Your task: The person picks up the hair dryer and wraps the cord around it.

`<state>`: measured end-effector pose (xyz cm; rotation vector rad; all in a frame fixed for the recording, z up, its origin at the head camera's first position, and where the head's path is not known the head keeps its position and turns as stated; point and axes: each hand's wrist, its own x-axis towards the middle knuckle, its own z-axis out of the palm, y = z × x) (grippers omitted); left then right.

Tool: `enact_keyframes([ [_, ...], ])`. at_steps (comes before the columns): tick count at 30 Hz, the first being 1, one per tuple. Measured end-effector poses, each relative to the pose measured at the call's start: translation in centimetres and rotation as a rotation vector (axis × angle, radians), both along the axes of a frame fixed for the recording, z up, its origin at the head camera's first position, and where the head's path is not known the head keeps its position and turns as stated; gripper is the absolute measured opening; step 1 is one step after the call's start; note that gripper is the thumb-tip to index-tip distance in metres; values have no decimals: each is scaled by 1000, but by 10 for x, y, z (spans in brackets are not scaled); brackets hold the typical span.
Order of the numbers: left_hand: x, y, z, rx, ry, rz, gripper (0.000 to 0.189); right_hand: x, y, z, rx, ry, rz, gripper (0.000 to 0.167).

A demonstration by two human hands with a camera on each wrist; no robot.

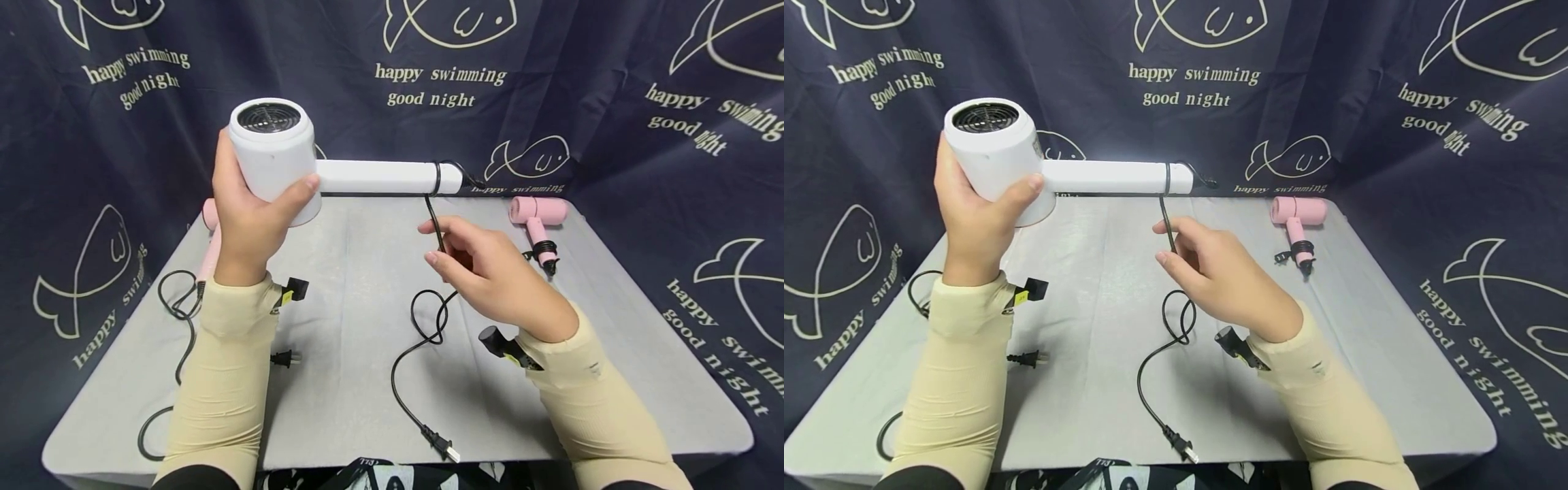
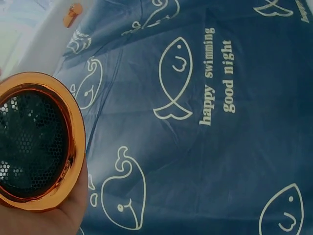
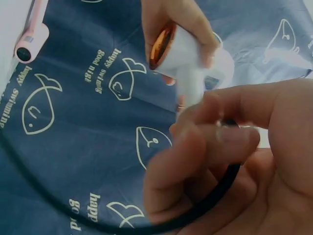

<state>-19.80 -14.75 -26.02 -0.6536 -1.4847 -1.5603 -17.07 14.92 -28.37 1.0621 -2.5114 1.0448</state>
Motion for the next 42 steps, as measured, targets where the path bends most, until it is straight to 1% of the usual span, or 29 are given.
enact_keyframes([
  [3, 0, -3, -1, -42, -32, 14, 66, 3, 2, 2, -11, 58, -10, 30],
  [7, 1, -7, -1, -88, -101, -2, 66, 5, 5, 3, -37, 84, -23, 27],
  [10, 2, -12, -1, -128, -154, 9, 67, 7, 8, 6, -66, 112, -40, 22],
  [13, 1, -17, -2, -201, -186, 16, 72, 8, 11, 9, -103, 165, -33, 14],
  [15, -1, -20, -4, -248, -188, -11, 74, 8, 14, 11, -126, 198, -13, 12],
  [16, -3, -21, -5, -264, -183, -35, 76, 8, 15, 12, -134, 216, -3, 12],
  [18, -7, -24, -7, -294, -156, -80, 78, 8, 18, 13, -151, 236, 18, 14],
  [20, -10, -25, -10, -311, -123, -119, 81, 6, 21, 14, -172, 236, 34, 19],
  [22, -13, -26, -12, -318, -94, -144, 84, 4, 23, 14, -200, 206, 55, 23],
  [25, -14, -27, -15, -299, -62, -197, 85, 1, 25, 14, -242, 128, 104, 26],
  [27, -13, -26, -16, -271, -46, -228, 84, -2, 26, 13, -256, 87, 138, 25],
  [29, -12, -24, -16, -225, -31, -274, 81, -4, 27, 13, -264, 58, 163, 23],
  [35, -4, -15, -13, -69, 5, -398, 69, -13, 27, 9, -280, -19, 190, 22],
  [38, 0, -11, -9, -32, 21, -406, 63, -19, 25, 5, -279, -42, 211, 24],
  [42, 1, -7, -6, -8, 34, -387, 59, -24, 18, -1, -273, -63, 262, 23],
])
